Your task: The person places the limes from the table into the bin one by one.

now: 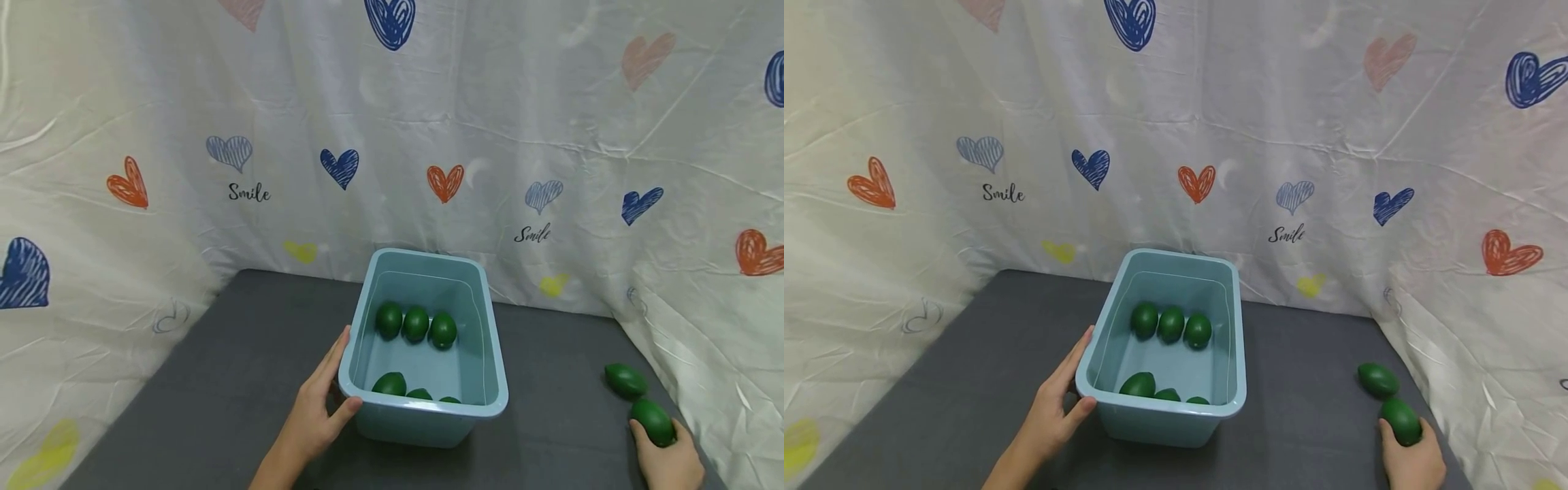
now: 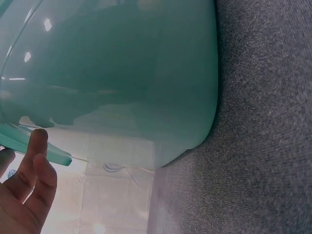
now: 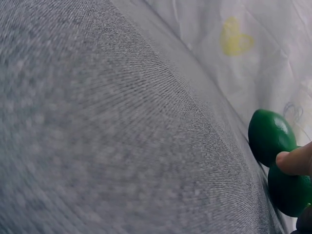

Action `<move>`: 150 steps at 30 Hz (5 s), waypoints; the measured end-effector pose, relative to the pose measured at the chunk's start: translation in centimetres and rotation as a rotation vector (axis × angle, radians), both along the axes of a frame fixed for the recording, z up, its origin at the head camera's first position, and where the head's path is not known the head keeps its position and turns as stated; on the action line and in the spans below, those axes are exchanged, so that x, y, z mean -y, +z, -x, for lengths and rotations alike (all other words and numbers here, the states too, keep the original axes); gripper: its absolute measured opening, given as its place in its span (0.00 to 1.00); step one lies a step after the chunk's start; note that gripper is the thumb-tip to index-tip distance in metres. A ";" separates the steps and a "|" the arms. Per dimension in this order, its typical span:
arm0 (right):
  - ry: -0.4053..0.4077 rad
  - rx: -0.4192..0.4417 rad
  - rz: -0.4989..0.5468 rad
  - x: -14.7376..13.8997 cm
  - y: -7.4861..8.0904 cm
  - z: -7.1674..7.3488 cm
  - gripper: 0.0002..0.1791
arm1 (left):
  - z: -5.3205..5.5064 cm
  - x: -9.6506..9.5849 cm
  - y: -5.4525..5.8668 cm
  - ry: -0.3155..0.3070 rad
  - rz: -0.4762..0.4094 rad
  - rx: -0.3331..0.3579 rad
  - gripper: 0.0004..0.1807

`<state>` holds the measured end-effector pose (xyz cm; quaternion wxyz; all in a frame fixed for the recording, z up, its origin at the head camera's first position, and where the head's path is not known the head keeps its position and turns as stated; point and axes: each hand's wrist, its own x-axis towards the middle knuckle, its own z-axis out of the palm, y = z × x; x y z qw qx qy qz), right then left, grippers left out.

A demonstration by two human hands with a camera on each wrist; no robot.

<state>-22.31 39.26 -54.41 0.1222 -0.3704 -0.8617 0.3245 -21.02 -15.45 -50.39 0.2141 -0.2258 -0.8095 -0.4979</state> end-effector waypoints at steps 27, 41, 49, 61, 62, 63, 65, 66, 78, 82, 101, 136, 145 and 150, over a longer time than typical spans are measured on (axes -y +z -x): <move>-0.054 -0.114 0.028 1.3 2.3 -0.9 0.50 | 0.0 0.0 0.3 0.012 0.007 0.010 0.47; -0.002 -0.368 -0.037 4.0 6.7 -0.9 0.45 | -0.2 0.3 0.0 0.017 0.013 0.008 0.47; 0.097 -0.421 -0.101 5.8 9.3 -0.8 0.43 | 0.0 0.2 0.2 0.030 0.020 0.025 0.48; 0.277 -0.336 -0.128 9.2 8.5 -0.8 0.44 | -0.1 0.1 0.1 0.046 0.035 0.024 0.48; 0.286 -0.334 -0.125 9.5 8.4 -0.8 0.43 | -0.1 0.1 0.1 0.046 0.036 0.024 0.48; 0.295 -0.333 -0.118 9.9 8.4 -0.8 0.43 | -0.1 0.1 0.1 0.048 0.040 0.023 0.48; 0.313 -0.335 -0.100 10.6 8.3 -0.7 0.43 | -0.1 0.1 0.1 0.055 0.051 0.016 0.48; 0.319 -0.337 -0.092 11.0 8.4 -0.6 0.43 | 0.0 0.2 0.1 0.060 0.062 0.013 0.48; 0.427 -0.423 -0.058 15.1 9.1 -0.6 0.39 | 0.0 0.1 0.2 0.081 0.094 0.008 0.49; 0.431 -0.453 -0.065 15.9 9.5 -0.5 0.38 | -0.1 0.1 0.2 0.080 0.100 0.008 0.50; 0.523 -0.539 0.010 18.6 11.7 0.1 0.38 | -0.2 -0.3 0.5 0.055 0.054 0.009 0.46; 0.809 -0.456 0.151 21.8 12.7 1.9 0.41 | -0.2 0.4 1.2 0.027 0.041 0.049 0.46; 0.655 -0.432 -0.097 17.5 10.5 2.7 0.42 | -0.3 0.3 1.0 0.005 0.034 0.069 0.46; 0.580 -0.328 -0.208 13.8 8.0 4.0 0.44 | -0.1 0.5 1.3 0.005 0.048 0.055 0.46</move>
